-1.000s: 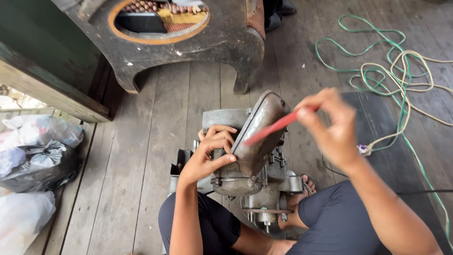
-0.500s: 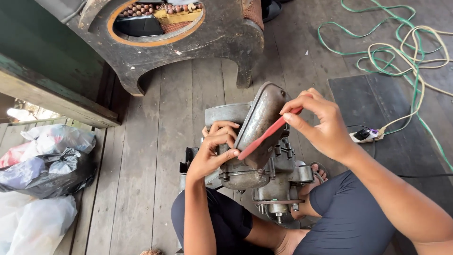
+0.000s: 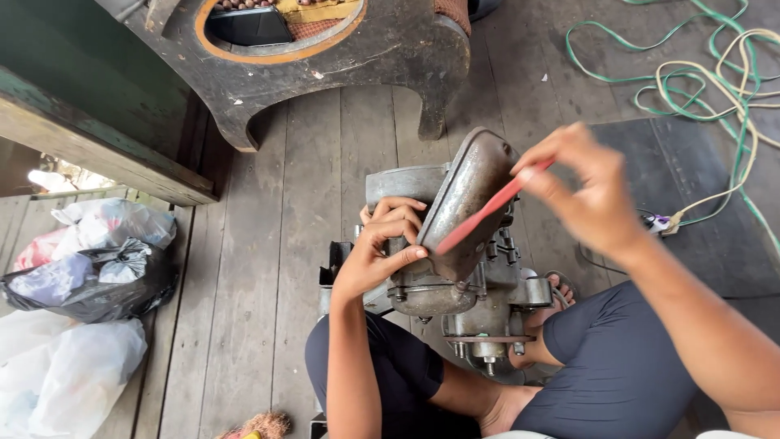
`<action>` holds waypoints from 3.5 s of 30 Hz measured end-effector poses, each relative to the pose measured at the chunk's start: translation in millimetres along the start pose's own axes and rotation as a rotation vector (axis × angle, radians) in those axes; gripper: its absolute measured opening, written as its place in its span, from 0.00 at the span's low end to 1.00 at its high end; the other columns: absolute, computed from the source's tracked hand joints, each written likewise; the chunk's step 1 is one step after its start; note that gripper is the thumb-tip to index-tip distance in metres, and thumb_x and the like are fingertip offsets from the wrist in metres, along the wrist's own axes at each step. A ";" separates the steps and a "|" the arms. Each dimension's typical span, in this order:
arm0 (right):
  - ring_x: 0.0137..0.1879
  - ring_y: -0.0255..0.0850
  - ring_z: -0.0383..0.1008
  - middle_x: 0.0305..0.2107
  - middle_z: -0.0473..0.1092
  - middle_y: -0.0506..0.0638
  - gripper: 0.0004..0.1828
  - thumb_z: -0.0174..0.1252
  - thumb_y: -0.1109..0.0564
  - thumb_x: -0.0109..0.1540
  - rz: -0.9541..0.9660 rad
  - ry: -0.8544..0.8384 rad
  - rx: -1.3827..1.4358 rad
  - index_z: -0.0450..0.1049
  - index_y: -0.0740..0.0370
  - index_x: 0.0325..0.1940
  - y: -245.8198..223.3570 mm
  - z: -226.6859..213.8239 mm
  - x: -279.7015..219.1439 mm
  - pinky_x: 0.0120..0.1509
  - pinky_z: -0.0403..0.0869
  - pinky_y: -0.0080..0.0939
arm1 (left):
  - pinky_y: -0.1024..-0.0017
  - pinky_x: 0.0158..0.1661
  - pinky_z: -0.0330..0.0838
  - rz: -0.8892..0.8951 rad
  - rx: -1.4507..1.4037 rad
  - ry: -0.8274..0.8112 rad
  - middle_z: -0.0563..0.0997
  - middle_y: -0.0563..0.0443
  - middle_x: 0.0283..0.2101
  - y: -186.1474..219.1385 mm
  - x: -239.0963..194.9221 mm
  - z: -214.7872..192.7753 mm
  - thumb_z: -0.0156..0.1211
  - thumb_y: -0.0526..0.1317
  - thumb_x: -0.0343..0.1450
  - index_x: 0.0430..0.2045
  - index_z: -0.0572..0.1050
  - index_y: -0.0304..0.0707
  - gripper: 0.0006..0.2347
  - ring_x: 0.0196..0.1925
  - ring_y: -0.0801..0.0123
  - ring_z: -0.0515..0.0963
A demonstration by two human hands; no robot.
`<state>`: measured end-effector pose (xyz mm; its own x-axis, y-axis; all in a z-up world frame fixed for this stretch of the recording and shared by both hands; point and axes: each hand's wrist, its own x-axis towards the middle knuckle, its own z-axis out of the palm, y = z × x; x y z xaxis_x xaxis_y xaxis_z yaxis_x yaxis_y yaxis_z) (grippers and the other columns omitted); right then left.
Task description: The person sits on the floor and scrubs a metal engine part with a red toothbrush. They hold the part with their left hand and scrub the surface with the toothbrush in their right hand.
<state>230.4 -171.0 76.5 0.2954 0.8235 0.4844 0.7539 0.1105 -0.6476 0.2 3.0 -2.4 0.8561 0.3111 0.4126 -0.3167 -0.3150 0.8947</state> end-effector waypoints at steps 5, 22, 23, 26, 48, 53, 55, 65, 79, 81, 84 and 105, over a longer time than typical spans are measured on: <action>0.47 0.37 0.63 0.42 0.66 0.52 0.04 0.55 0.66 0.71 0.092 0.210 0.160 0.72 0.69 0.50 37.7 -13.2 -4.2 0.58 0.64 0.34 | 0.59 0.64 0.52 0.007 0.005 -0.003 0.73 0.59 0.34 0.9 -0.5 1.0 0.66 0.38 0.66 0.18 0.71 0.40 0.09 0.63 0.60 0.67; 0.45 0.39 0.64 0.39 0.68 0.53 0.04 0.56 0.64 0.69 0.033 0.138 0.057 0.73 0.68 0.46 4.1 2.1 -8.9 0.57 0.65 0.38 | 0.59 0.62 0.56 0.001 0.021 0.003 0.73 0.58 0.35 -1.2 0.1 0.7 0.65 0.39 0.66 0.18 0.71 0.39 0.09 0.62 0.59 0.67; 0.44 0.39 0.65 0.37 0.69 0.52 0.04 0.59 0.63 0.66 0.000 0.061 0.028 0.75 0.68 0.43 -2.7 6.4 -9.4 0.55 0.66 0.38 | 0.59 0.62 0.55 0.003 0.029 0.006 0.73 0.58 0.35 -1.9 0.1 0.8 0.65 0.39 0.66 0.18 0.71 0.39 0.10 0.62 0.59 0.67; 0.43 0.40 0.65 0.37 0.69 0.52 0.06 0.60 0.61 0.66 -0.016 0.038 -0.002 0.76 0.68 0.42 3.9 0.7 -6.3 0.54 0.66 0.38 | 0.58 0.62 0.54 0.004 0.046 0.009 0.73 0.59 0.35 -1.9 -0.7 0.7 0.65 0.40 0.66 0.18 0.70 0.40 0.10 0.62 0.60 0.68; 0.42 0.37 0.63 0.35 0.68 0.51 0.04 0.58 0.63 0.68 0.014 0.157 0.141 0.74 0.68 0.42 9.2 -1.9 -2.0 0.55 0.65 0.37 | 0.59 0.59 0.60 -0.002 0.000 -0.013 0.72 0.58 0.33 -12.4 -5.0 -5.8 0.68 0.37 0.62 0.17 0.71 0.38 0.09 0.59 0.59 0.69; 0.43 0.37 0.63 0.35 0.69 0.50 0.04 0.58 0.61 0.68 0.044 0.148 0.134 0.74 0.67 0.42 6.0 -6.9 -2.5 0.56 0.65 0.37 | 0.57 0.60 0.59 -0.024 0.065 0.027 0.74 0.58 0.33 -13.1 -4.3 1.1 0.68 0.40 0.62 0.17 0.73 0.38 0.09 0.58 0.59 0.70; 0.43 0.37 0.64 0.36 0.68 0.50 0.05 0.58 0.60 0.68 0.052 0.140 0.131 0.74 0.66 0.43 6.7 -7.7 -2.5 0.56 0.65 0.37 | 0.57 0.61 0.59 -0.033 0.074 0.039 0.74 0.58 0.33 -12.7 -4.1 2.1 0.68 0.40 0.62 0.16 0.73 0.39 0.09 0.59 0.59 0.70; 0.46 0.38 0.65 0.43 0.68 0.54 0.04 0.56 0.66 0.72 0.047 0.236 0.143 0.71 0.71 0.51 32.7 -18.9 -6.2 0.59 0.66 0.36 | 0.61 0.58 0.64 0.004 -0.036 0.148 0.77 0.53 0.38 -1.5 1.7 3.5 0.72 0.38 0.59 0.26 0.75 0.39 0.11 0.54 0.60 0.75; 0.46 0.38 0.65 0.43 0.68 0.55 0.04 0.58 0.68 0.72 0.068 0.097 0.163 0.72 0.72 0.51 26.9 -6.8 -15.5 0.59 0.66 0.36 | 0.53 0.70 0.54 0.056 0.059 0.226 0.67 0.46 0.62 -1.2 -2.3 -4.8 0.71 0.37 0.62 0.27 0.81 0.39 0.06 0.68 0.54 0.60; 0.46 0.38 0.65 0.44 0.69 0.55 0.04 0.57 0.68 0.73 0.067 0.097 0.173 0.71 0.72 0.52 27.4 -7.4 -15.8 0.60 0.66 0.36 | 0.53 0.69 0.51 0.041 0.168 0.236 0.67 0.48 0.64 0.6 -2.0 -4.8 0.71 0.42 0.61 0.27 0.81 0.41 0.08 0.69 0.55 0.57; 0.47 0.38 0.65 0.44 0.68 0.55 0.04 0.57 0.68 0.74 0.068 0.093 0.177 0.71 0.72 0.52 25.6 -7.1 -15.2 0.60 0.66 0.36 | 0.53 0.71 0.49 0.039 0.204 0.234 0.63 0.47 0.68 -2.9 -1.5 -4.4 0.71 0.41 0.61 0.29 0.81 0.42 0.09 0.71 0.54 0.55; 0.47 0.41 0.65 0.48 0.70 0.62 0.05 0.57 0.73 0.78 0.004 0.066 0.221 0.70 0.79 0.58 40.9 -12.8 -21.5 0.57 0.67 0.36 | 0.31 0.70 0.18 0.051 0.469 0.100 0.58 0.51 0.73 -0.3 -0.8 10.0 0.77 0.52 0.51 0.22 0.86 0.52 0.13 0.79 0.46 0.34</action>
<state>262.5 -191.3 47.2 0.3410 0.7870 0.5141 0.6078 0.2326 -0.7592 3.7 -6.0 -4.7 0.7936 0.3619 0.4891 -0.1197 -0.6952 0.7087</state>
